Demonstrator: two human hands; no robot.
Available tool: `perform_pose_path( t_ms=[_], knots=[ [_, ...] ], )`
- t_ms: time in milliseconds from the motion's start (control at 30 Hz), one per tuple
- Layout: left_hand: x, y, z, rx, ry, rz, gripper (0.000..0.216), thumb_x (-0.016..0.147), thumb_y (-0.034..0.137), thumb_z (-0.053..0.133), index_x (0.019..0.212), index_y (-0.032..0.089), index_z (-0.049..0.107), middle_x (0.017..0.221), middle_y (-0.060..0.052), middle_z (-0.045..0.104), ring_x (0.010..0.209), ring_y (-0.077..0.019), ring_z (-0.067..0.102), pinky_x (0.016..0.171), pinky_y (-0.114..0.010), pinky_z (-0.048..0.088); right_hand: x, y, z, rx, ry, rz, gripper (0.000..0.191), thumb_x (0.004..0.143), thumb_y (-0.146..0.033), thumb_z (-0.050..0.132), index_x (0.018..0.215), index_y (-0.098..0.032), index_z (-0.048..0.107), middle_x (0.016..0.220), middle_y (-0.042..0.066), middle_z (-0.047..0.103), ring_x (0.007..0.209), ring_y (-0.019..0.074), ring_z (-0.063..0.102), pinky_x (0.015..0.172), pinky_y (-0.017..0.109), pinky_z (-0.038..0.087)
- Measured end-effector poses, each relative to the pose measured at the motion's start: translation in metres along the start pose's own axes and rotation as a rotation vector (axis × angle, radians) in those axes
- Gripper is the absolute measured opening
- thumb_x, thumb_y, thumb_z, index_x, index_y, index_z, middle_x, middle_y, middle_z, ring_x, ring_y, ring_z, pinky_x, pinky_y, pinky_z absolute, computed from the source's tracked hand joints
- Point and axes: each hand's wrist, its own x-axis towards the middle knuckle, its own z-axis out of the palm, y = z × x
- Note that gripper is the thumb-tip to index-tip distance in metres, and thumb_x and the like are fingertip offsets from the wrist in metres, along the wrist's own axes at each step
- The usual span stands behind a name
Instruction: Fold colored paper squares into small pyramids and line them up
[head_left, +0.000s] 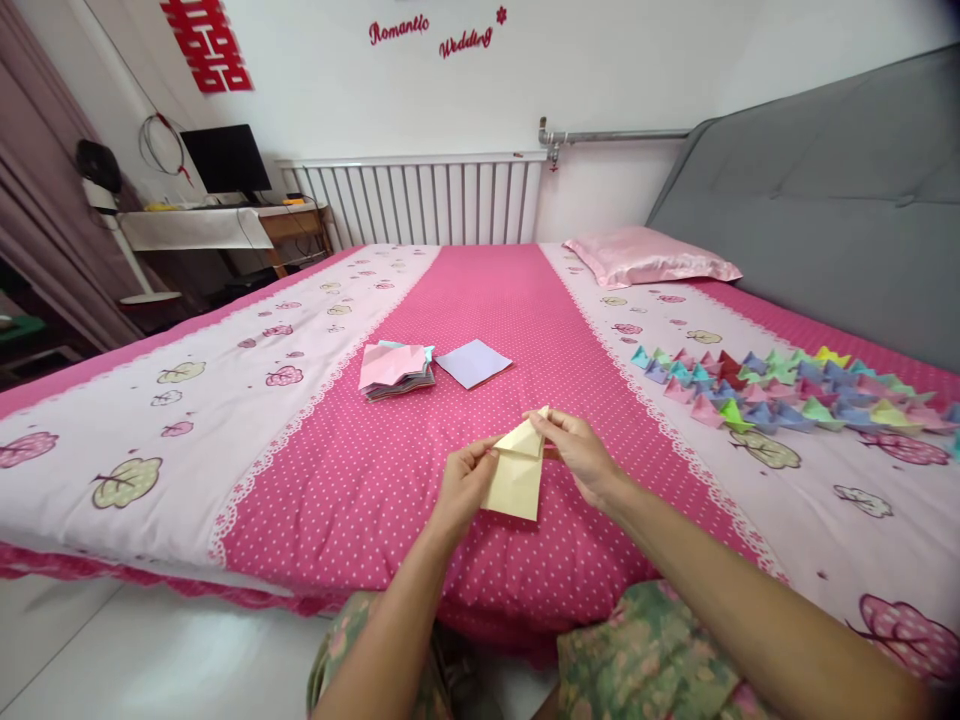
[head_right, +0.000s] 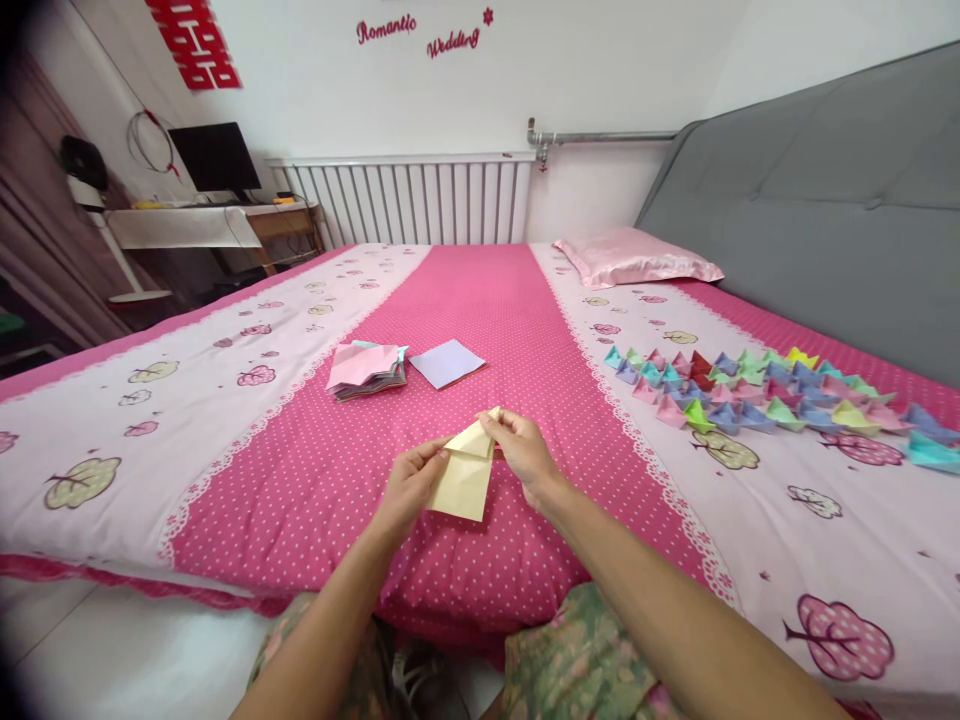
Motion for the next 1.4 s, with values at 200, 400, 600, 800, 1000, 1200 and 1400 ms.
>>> perform_pose_path(
  t_ms=[200, 400, 600, 800, 1000, 1200, 1400],
  knots=[
    [-0.001, 0.002, 0.000, 0.065, -0.003, 0.024, 0.044, 0.071, 0.037, 0.057, 0.107, 0.012, 0.060, 0.072, -0.006, 0.068, 0.055, -0.0127, 0.058, 0.050, -0.020, 0.041, -0.001, 0.004, 0.006, 0.014, -0.006, 0.103, 0.029, 0.067, -0.041, 0.064, 0.077, -0.014, 0.060, 0.069, 0.002, 0.064, 0.062, 0.0119, 0.056, 0.059, 0.022, 0.043],
    [-0.001, 0.002, 0.001, 0.091, -0.003, 0.091, 0.043, 0.070, 0.036, 0.060, 0.106, 0.012, 0.060, 0.082, -0.009, 0.068, 0.060, -0.0143, 0.060, 0.053, -0.022, 0.044, -0.001, 0.008, 0.005, 0.073, 0.016, 0.170, 0.022, 0.067, -0.024, 0.065, 0.086, -0.015, 0.060, 0.071, 0.002, 0.065, 0.063, 0.0122, 0.058, 0.058, 0.022, 0.044],
    [-0.003, 0.003, 0.002, 0.065, 0.084, 0.118, 0.036, 0.067, 0.036, 0.063, 0.092, 0.011, 0.063, 0.081, -0.010, 0.068, 0.062, -0.0157, 0.062, 0.053, -0.023, 0.046, -0.002, 0.010, 0.006, 0.124, -0.056, 0.202, 0.026, 0.065, -0.025, 0.068, 0.087, -0.014, 0.060, 0.074, 0.003, 0.065, 0.064, 0.0124, 0.059, 0.059, 0.022, 0.046],
    [-0.004, 0.005, 0.002, 0.067, 0.100, 0.139, 0.031, 0.069, 0.035, 0.061, 0.089, 0.011, 0.063, 0.077, -0.008, 0.068, 0.058, -0.0128, 0.060, 0.051, -0.021, 0.045, -0.004, 0.007, 0.009, 0.213, -0.056, 0.216, 0.020, 0.066, -0.029, 0.068, 0.076, -0.013, 0.061, 0.070, 0.003, 0.065, 0.061, 0.0114, 0.058, 0.059, 0.022, 0.046],
    [-0.002, 0.003, 0.001, 0.046, 0.101, 0.131, 0.032, 0.067, 0.037, 0.062, 0.088, 0.013, 0.064, 0.082, -0.008, 0.068, 0.056, -0.0123, 0.059, 0.051, -0.022, 0.044, -0.002, 0.013, 0.009, 0.248, -0.060, 0.237, 0.018, 0.065, -0.025, 0.068, 0.077, -0.014, 0.062, 0.072, 0.002, 0.066, 0.063, 0.0117, 0.058, 0.061, 0.022, 0.047],
    [-0.001, 0.002, 0.001, 0.016, 0.095, 0.130, 0.030, 0.066, 0.035, 0.063, 0.086, 0.012, 0.064, 0.071, -0.006, 0.067, 0.052, -0.0118, 0.057, 0.047, -0.021, 0.042, 0.001, 0.015, 0.007, 0.247, -0.043, 0.247, 0.017, 0.063, -0.018, 0.068, 0.079, -0.014, 0.063, 0.070, 0.003, 0.066, 0.064, 0.0135, 0.060, 0.062, 0.024, 0.048],
    [-0.004, 0.008, 0.003, -0.001, 0.135, 0.066, 0.024, 0.065, 0.031, 0.062, 0.080, 0.012, 0.065, 0.060, -0.002, 0.064, 0.046, -0.0088, 0.053, 0.045, -0.018, 0.038, -0.001, 0.009, 0.006, 0.179, -0.069, 0.248, 0.021, 0.062, -0.012, 0.065, 0.082, -0.014, 0.062, 0.073, 0.004, 0.067, 0.066, 0.0146, 0.061, 0.063, 0.024, 0.048]
  ],
)
